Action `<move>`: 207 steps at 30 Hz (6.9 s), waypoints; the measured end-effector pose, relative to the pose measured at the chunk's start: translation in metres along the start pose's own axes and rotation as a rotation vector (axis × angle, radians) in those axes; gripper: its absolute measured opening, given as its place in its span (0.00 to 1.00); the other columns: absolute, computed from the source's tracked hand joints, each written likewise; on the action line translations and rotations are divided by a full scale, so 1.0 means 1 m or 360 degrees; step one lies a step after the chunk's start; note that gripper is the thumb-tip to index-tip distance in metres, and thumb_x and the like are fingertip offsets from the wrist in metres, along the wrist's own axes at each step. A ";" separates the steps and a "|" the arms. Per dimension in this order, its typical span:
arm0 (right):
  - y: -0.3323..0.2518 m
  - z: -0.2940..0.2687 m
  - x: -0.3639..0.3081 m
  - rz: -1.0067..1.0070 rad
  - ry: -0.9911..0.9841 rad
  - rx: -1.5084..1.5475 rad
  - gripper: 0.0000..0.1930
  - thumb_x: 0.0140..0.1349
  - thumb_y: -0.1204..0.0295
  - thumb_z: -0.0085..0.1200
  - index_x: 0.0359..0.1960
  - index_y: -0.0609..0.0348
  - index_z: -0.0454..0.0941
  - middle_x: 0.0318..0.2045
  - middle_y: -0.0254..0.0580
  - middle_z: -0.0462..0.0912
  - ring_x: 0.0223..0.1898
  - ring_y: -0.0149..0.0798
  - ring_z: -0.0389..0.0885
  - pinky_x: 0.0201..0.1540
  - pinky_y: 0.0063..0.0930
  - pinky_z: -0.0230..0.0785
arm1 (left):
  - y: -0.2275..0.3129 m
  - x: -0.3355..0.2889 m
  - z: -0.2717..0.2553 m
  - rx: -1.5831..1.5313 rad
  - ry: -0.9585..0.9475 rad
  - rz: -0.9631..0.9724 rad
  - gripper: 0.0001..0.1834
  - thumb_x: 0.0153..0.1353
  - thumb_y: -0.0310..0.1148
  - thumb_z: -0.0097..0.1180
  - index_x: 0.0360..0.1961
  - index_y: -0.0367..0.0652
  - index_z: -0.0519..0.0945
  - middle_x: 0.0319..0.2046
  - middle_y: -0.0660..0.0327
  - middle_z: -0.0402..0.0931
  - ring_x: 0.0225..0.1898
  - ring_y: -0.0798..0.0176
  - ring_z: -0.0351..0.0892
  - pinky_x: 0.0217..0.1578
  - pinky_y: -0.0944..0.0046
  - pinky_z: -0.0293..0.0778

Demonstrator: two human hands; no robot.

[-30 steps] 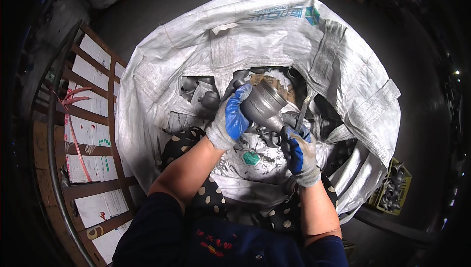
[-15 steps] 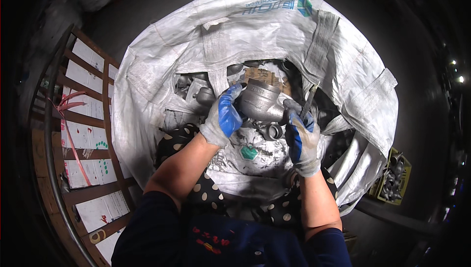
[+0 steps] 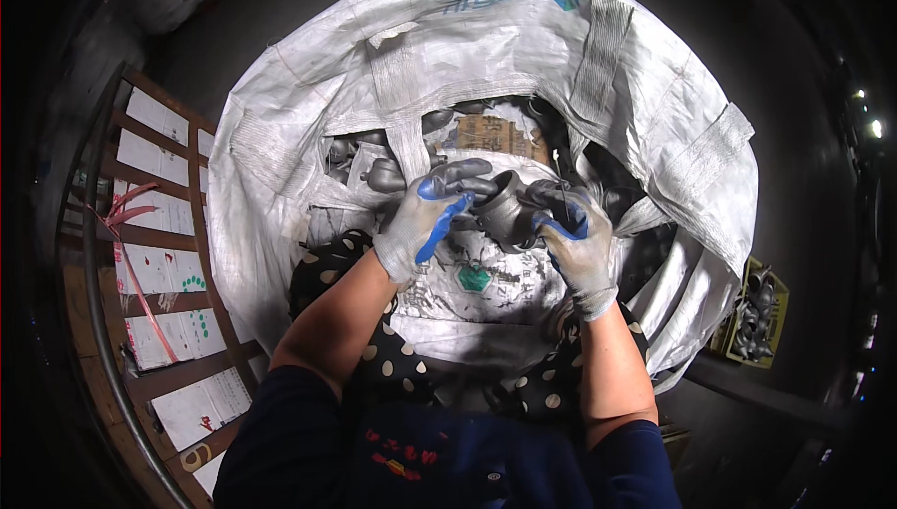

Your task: Inspecting and sorting metal castings from a bulk storage bag.

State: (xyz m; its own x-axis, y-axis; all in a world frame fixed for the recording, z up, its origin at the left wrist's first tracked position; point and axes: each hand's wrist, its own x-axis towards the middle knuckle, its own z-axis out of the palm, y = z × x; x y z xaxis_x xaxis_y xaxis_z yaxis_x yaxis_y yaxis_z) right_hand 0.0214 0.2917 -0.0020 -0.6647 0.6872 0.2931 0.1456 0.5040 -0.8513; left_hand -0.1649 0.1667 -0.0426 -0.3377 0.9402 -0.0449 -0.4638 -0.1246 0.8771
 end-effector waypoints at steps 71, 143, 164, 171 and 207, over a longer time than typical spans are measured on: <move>0.000 -0.006 -0.022 0.1021 -0.0801 0.1258 0.17 0.64 0.66 0.49 0.49 0.66 0.72 0.22 0.37 0.79 0.13 0.24 0.71 0.13 0.16 0.59 | -0.011 -0.030 0.005 -0.0712 0.0119 -0.0250 0.21 0.57 0.19 0.48 0.54 0.39 0.69 0.42 0.57 0.76 0.39 0.64 0.79 0.41 0.66 0.77; -0.043 0.013 -0.021 -0.0106 -0.0332 -0.0866 0.25 0.46 0.79 0.57 0.50 0.49 0.75 0.45 0.46 0.76 0.45 0.50 0.77 0.44 0.38 0.71 | -0.038 -0.035 0.010 -0.0913 0.0107 0.0063 0.21 0.56 0.20 0.54 0.53 0.37 0.71 0.44 0.58 0.76 0.45 0.67 0.76 0.46 0.71 0.73; -0.013 0.012 -0.020 -0.0080 -0.0356 -0.0447 0.27 0.44 0.78 0.56 0.51 0.43 0.74 0.43 0.46 0.75 0.45 0.51 0.75 0.45 0.41 0.71 | -0.016 -0.032 0.006 -0.0657 0.0299 -0.0357 0.25 0.55 0.15 0.46 0.56 0.34 0.66 0.48 0.53 0.73 0.48 0.61 0.76 0.50 0.66 0.73; -0.027 0.017 -0.026 -0.0183 -0.0414 -0.0780 0.30 0.45 0.77 0.57 0.54 0.43 0.71 0.44 0.46 0.74 0.45 0.50 0.75 0.45 0.41 0.70 | -0.011 -0.031 0.011 -0.0688 0.0228 -0.0229 0.25 0.56 0.15 0.45 0.57 0.34 0.65 0.50 0.52 0.72 0.48 0.59 0.76 0.50 0.64 0.75; -0.007 -0.004 -0.020 0.0323 -0.0325 0.0832 0.18 0.52 0.81 0.58 0.47 0.70 0.73 0.43 0.44 0.79 0.41 0.33 0.77 0.48 0.27 0.70 | -0.014 -0.028 0.007 -0.0537 0.0275 -0.0262 0.20 0.59 0.19 0.48 0.54 0.33 0.68 0.48 0.52 0.73 0.49 0.60 0.75 0.53 0.61 0.72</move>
State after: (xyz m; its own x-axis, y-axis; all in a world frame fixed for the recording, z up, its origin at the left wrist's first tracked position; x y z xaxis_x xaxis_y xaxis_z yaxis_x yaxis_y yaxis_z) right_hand 0.0369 0.2768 -0.0004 -0.7963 0.6022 0.0569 -0.0615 0.0130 -0.9980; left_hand -0.1435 0.1440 -0.0504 -0.3557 0.8929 -0.2762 -0.7558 -0.1010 0.6470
